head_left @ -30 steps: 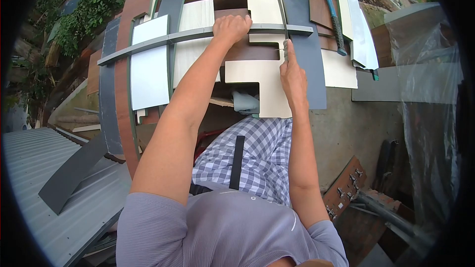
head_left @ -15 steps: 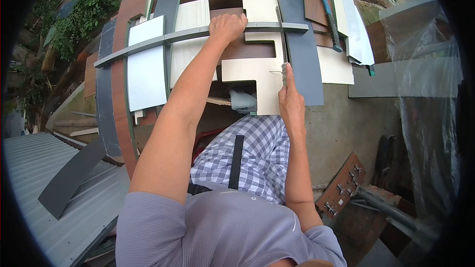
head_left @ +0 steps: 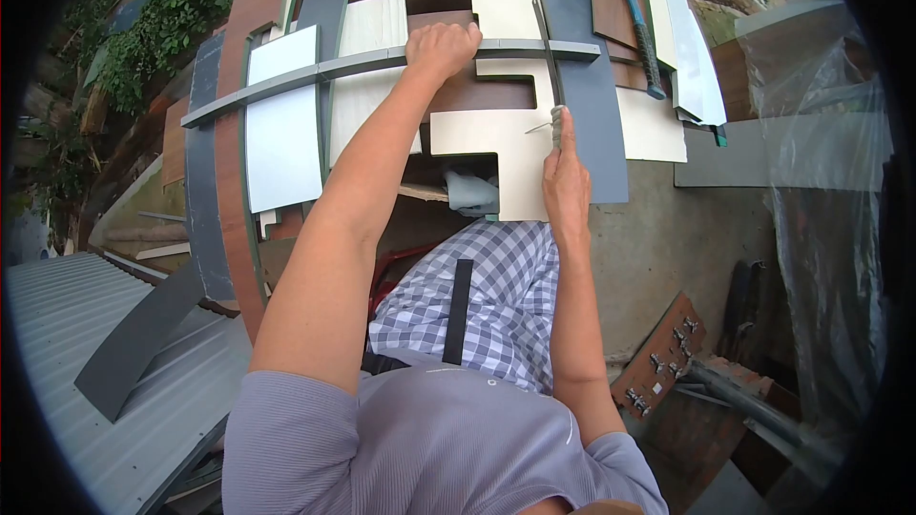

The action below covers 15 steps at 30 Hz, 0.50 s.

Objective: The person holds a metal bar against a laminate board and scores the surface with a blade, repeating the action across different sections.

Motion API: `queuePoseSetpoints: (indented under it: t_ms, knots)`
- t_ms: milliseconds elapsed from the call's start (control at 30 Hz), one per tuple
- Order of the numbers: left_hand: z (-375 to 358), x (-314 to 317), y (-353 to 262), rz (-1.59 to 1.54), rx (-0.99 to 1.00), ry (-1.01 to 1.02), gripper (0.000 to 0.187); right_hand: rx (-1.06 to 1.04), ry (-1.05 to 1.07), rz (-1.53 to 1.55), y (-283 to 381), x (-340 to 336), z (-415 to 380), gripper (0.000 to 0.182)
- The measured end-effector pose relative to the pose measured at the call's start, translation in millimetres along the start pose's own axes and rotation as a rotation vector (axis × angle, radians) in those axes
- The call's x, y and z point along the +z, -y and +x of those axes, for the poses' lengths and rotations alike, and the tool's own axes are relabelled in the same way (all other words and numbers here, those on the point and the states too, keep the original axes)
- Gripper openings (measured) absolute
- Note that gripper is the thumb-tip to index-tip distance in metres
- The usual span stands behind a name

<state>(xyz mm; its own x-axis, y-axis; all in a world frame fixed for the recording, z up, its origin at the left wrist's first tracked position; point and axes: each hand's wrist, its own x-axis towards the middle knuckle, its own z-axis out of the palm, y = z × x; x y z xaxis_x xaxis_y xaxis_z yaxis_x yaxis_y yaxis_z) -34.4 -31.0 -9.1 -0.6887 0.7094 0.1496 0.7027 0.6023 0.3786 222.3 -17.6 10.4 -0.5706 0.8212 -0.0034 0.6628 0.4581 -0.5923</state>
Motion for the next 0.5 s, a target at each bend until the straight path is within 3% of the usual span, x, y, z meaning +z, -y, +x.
queuePoseSetpoints:
  t_ms: [267, 500]
  knots:
    - [1, -2, -1, 0.003, -0.028, 0.007, 0.058, -0.094, -0.125, -0.144, 23, 30, 76, 0.060]
    - [-2, -3, -2, -0.009, -0.029, 0.021, 0.057, -0.087, -0.017, -0.094, 24, 9, 74, 0.058]
